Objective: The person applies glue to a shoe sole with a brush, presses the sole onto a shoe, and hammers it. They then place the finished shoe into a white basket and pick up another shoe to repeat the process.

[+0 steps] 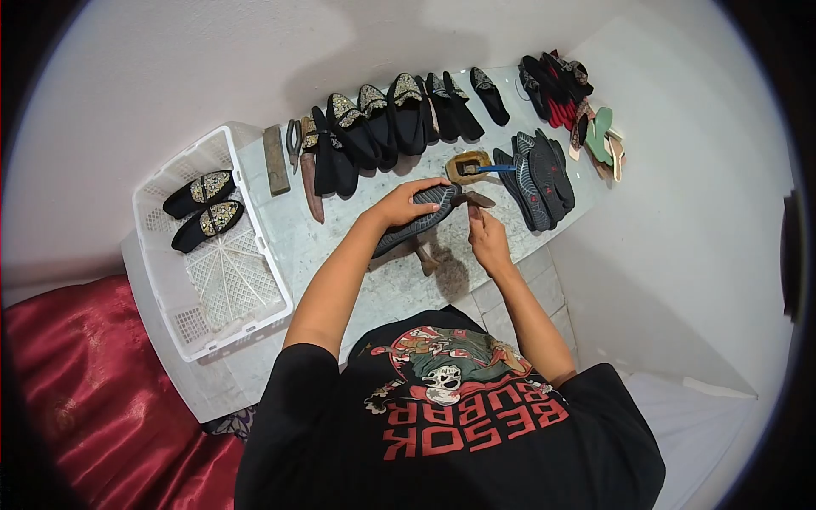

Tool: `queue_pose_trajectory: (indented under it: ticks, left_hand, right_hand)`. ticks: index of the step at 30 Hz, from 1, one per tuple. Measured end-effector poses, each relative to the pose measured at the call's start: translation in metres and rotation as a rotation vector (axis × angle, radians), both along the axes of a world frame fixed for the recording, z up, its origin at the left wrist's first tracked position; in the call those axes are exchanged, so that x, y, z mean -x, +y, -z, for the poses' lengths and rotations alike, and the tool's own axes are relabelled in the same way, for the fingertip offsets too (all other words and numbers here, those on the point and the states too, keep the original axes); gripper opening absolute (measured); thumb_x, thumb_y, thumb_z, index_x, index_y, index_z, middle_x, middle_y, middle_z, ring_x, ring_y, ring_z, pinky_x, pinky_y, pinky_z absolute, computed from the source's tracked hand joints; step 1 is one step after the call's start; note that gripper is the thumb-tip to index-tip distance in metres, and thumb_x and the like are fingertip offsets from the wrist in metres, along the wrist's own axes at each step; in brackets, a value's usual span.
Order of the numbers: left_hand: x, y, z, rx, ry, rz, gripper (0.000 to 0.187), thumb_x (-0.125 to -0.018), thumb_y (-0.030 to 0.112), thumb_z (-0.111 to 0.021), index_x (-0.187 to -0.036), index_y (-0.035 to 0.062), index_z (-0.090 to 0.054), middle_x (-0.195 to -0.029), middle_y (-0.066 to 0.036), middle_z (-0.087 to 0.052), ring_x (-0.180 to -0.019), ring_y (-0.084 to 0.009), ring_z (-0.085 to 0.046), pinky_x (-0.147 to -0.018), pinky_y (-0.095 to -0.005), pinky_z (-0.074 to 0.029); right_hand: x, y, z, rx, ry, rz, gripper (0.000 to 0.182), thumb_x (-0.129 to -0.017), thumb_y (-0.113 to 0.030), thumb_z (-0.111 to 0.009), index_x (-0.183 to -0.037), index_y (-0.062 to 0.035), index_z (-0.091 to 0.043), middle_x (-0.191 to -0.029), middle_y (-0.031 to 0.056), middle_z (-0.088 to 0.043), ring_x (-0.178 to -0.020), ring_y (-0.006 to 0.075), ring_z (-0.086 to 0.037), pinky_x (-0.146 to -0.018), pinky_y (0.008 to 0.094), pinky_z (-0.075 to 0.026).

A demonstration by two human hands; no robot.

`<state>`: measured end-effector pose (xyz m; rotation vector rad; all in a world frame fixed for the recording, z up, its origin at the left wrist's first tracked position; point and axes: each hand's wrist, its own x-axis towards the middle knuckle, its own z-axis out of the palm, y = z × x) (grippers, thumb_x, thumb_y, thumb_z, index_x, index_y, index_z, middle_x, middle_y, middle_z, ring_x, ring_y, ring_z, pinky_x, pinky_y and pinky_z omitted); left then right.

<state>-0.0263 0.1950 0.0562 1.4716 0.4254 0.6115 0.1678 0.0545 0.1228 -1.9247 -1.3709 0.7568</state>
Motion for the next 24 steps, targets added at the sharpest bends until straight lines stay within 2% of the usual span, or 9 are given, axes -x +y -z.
queue_pose_trajectory:
  ticks: [3, 4, 5, 6, 9, 11, 18, 19, 24]
  left_hand:
    - [0.002, 0.0, 0.0, 0.028, 0.007, 0.01, 0.058, -0.089, 0.011, -0.075, -0.144, 0.0109, -0.058, -0.136, -0.006, -0.064, -0.124, -0.0151, -0.056, -0.11, -0.0313, -0.04]
    - [0.001, 0.0, 0.0, 0.051, 0.002, 0.014, 0.058, -0.089, 0.011, -0.075, -0.144, 0.0114, -0.058, -0.137, -0.006, -0.064, -0.125, -0.0152, -0.056, -0.11, -0.0313, -0.04]
    - [0.001, 0.001, 0.001, -0.049, 0.014, -0.002, 0.057, -0.09, 0.011, -0.075, -0.144, 0.0122, -0.058, -0.138, -0.006, -0.064, -0.126, -0.0157, -0.055, -0.111, -0.0313, -0.04]
    - [0.001, 0.002, 0.002, -0.052, 0.015, 0.001, 0.057, -0.09, 0.011, -0.075, -0.144, 0.0122, -0.058, -0.138, -0.006, -0.064, -0.126, -0.0157, -0.055, -0.111, -0.0313, -0.04]
    - [-0.001, 0.005, 0.004, -0.056, 0.027, 0.007, 0.058, -0.09, 0.011, -0.075, -0.145, 0.012, -0.058, -0.139, -0.006, -0.063, -0.128, -0.0162, -0.055, -0.112, -0.0316, -0.039]
    - [0.0, 0.002, 0.003, -0.031, 0.027, -0.003, 0.059, -0.088, 0.011, -0.076, -0.144, 0.0151, -0.059, -0.139, -0.006, -0.063, -0.126, -0.0166, -0.057, -0.11, -0.0315, -0.042]
    - [0.0, 0.001, 0.005, -0.059, -0.014, -0.012, 0.059, -0.089, 0.012, -0.075, -0.145, 0.0158, -0.058, -0.141, -0.006, -0.062, -0.128, -0.0173, -0.055, -0.11, -0.0321, -0.041]
    - [0.0, 0.001, 0.003, -0.022, -0.023, -0.008, 0.059, -0.089, 0.012, -0.076, -0.145, 0.0154, -0.058, -0.14, -0.006, -0.063, -0.127, -0.0169, -0.055, -0.11, -0.0318, -0.041]
    - [0.002, 0.002, -0.006, -0.003, 0.082, 0.008, 0.059, -0.089, 0.012, -0.077, -0.145, 0.0152, -0.059, -0.137, -0.006, -0.065, -0.125, -0.0157, -0.056, -0.111, -0.0312, -0.04]
  right_hand:
    - [-0.002, -0.001, 0.001, 0.003, 0.05, 0.023, 0.056, -0.108, -0.05, -0.048, -0.084, -0.0003, -0.057, -0.061, 0.0036, -0.052, -0.054, 0.0129, -0.048, -0.053, 0.0325, -0.039]
    - [-0.002, -0.003, 0.002, -0.014, 0.011, -0.008, 0.056, -0.108, -0.048, -0.048, -0.088, 0.0026, -0.061, -0.062, 0.0099, -0.055, -0.056, 0.0195, -0.052, -0.056, 0.0373, -0.042]
    - [-0.003, -0.003, 0.004, -0.03, -0.029, -0.036, 0.056, -0.107, -0.046, -0.049, -0.093, 0.0055, -0.064, -0.063, 0.0161, -0.057, -0.057, 0.0261, -0.057, -0.058, 0.042, -0.044]
    - [-0.002, -0.002, 0.001, -0.033, -0.027, -0.032, 0.056, -0.107, -0.046, -0.049, -0.093, 0.0055, -0.064, -0.063, 0.0161, -0.057, -0.057, 0.0261, -0.057, -0.058, 0.042, -0.044]
    - [0.0, 0.003, -0.004, 0.053, 0.045, -0.02, 0.052, -0.108, -0.043, -0.048, -0.093, 0.0051, -0.064, -0.063, 0.0145, -0.058, -0.056, 0.0241, -0.057, -0.056, 0.0411, -0.043]
    - [-0.001, 0.0, -0.005, -0.044, 0.046, -0.016, 0.057, -0.108, -0.048, -0.047, -0.076, -0.0014, -0.056, -0.059, 0.0014, -0.049, -0.054, 0.0111, -0.046, -0.051, 0.0324, -0.037]
    - [-0.006, -0.003, 0.005, -0.118, 0.109, 0.012, 0.052, -0.109, -0.043, -0.048, -0.076, -0.0044, -0.055, -0.059, 0.0006, -0.049, -0.052, 0.0103, -0.046, -0.049, 0.0301, -0.037]
    - [-0.005, -0.003, 0.007, -0.05, 0.265, 0.067, 0.045, -0.109, -0.038, -0.049, -0.078, -0.0069, -0.054, -0.057, -0.0006, -0.047, -0.047, 0.0089, -0.043, -0.045, 0.0279, -0.034]
    - [-0.007, 0.0, 0.0, -0.048, 0.389, 0.043, 0.04, -0.109, -0.036, -0.048, -0.081, -0.0084, -0.052, -0.058, -0.0016, -0.046, -0.044, 0.0079, -0.04, -0.04, 0.0263, -0.032]
